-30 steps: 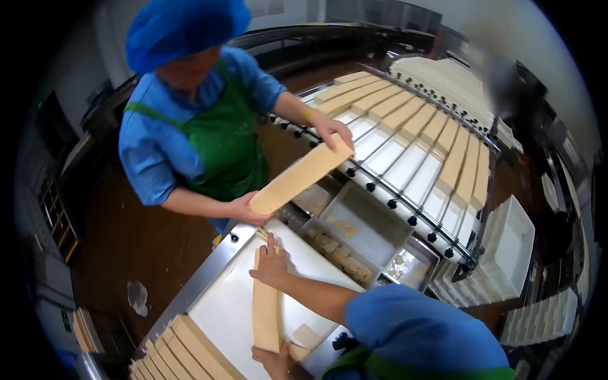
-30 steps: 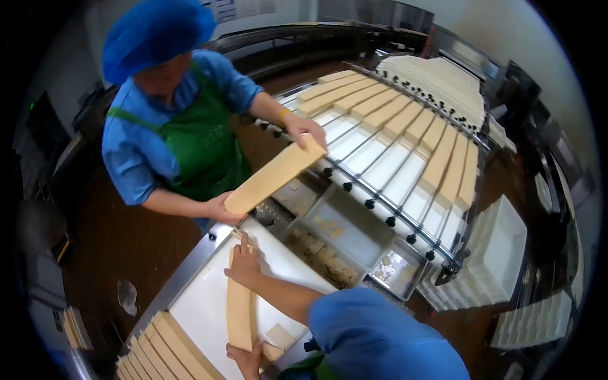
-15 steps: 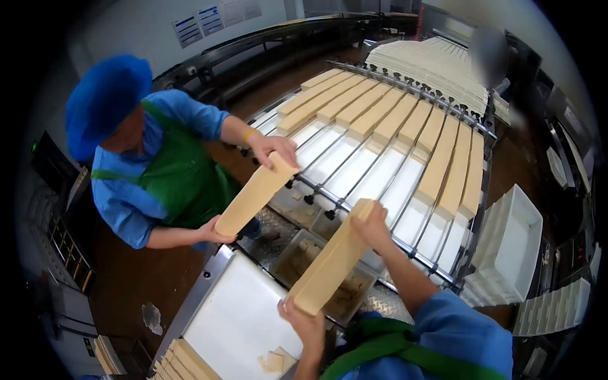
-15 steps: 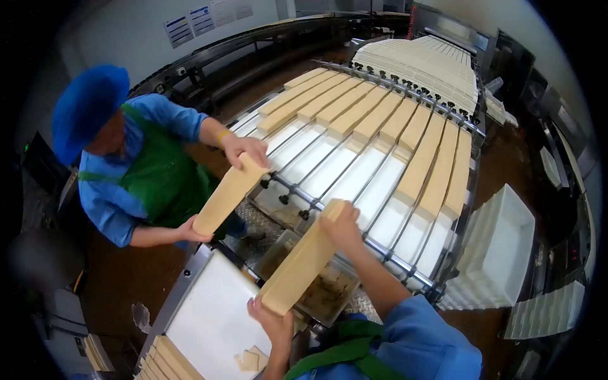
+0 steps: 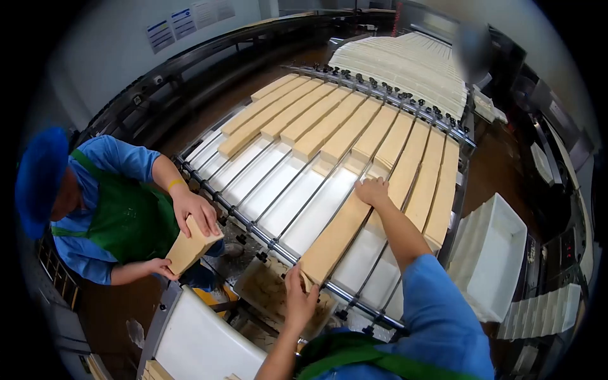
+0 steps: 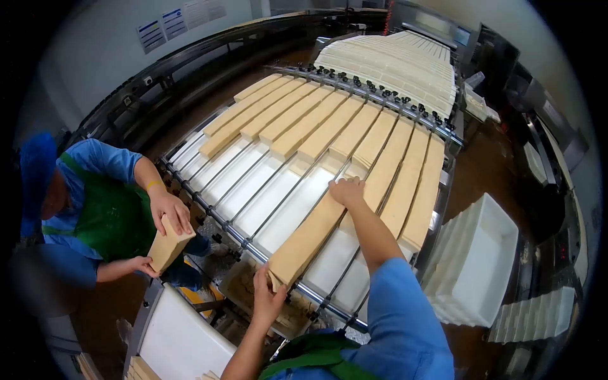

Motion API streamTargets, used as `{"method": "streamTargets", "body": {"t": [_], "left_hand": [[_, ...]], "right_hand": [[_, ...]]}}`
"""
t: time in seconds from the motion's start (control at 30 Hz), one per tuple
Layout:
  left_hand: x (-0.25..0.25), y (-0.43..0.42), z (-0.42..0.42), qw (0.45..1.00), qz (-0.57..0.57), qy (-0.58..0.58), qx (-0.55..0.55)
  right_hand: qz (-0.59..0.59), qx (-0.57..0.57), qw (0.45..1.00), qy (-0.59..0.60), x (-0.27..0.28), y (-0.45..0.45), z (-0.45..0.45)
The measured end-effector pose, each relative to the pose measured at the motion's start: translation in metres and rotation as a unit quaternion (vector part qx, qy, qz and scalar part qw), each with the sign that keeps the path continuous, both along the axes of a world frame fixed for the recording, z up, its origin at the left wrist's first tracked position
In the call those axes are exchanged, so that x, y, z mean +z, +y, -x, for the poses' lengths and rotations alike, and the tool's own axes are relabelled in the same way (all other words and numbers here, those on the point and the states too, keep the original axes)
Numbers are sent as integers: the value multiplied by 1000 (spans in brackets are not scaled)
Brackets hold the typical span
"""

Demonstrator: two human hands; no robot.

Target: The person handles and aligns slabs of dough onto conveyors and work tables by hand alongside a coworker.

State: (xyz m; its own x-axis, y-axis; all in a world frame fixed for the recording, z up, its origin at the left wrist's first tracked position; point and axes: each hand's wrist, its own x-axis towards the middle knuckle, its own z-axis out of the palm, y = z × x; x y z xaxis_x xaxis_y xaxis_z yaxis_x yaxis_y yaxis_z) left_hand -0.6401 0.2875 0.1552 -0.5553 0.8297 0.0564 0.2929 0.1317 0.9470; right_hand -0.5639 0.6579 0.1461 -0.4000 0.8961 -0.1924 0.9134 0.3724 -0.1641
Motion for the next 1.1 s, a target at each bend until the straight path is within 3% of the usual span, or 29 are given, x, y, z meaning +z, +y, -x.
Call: {"method": "streamTargets", "body": {"t": [0.13, 0.23, 0.33, 0.37, 0.6, 0.67, 0.73, 0.8, 0.87, 0.93, 1.07, 1.1], "left_hand": [[-11, 31, -6, 997, 10, 76, 1], [-17, 49, -8, 998, 26, 65, 3], [-29, 67, -11, 998, 11, 59, -8], [-31, 72, -13, 998, 4, 67, -8], [-40, 88, -16, 998, 30, 58, 14], [-44, 94, -15, 997, 42, 63, -4], [-42, 106, -11, 998, 21, 65, -1], [-51, 115, -2, 989, -99, 96, -53], [-50, 112, -12, 992, -73, 102, -1], [-26, 88, -22, 996, -53, 52, 45], [-14, 9, -34, 989, -79, 47, 120], [-12, -13, -38, 989, -45, -17, 139]], "right_hand": [[89, -45, 995, 8, 6, 23, 2], [-67, -93, 992, 48, -12, 37, 2], [-43, -55, 997, 16, 5, 43, -1], [-107, -52, 993, 18, -13, 50, -4], [-73, -9, 996, 46, -10, 64, -19], [-125, -2, 990, 58, -14, 62, -22], [-125, -43, 991, 21, 5, 50, -19], [-216, -85, 970, 73, 6, 35, -13], [-291, -46, 954, 51, -20, 35, -8], [-263, -27, 964, 34, -31, 32, -7], [-270, 112, 940, 174, -35, -20, -16], [-263, 127, 940, 178, -36, -37, -15]]}}
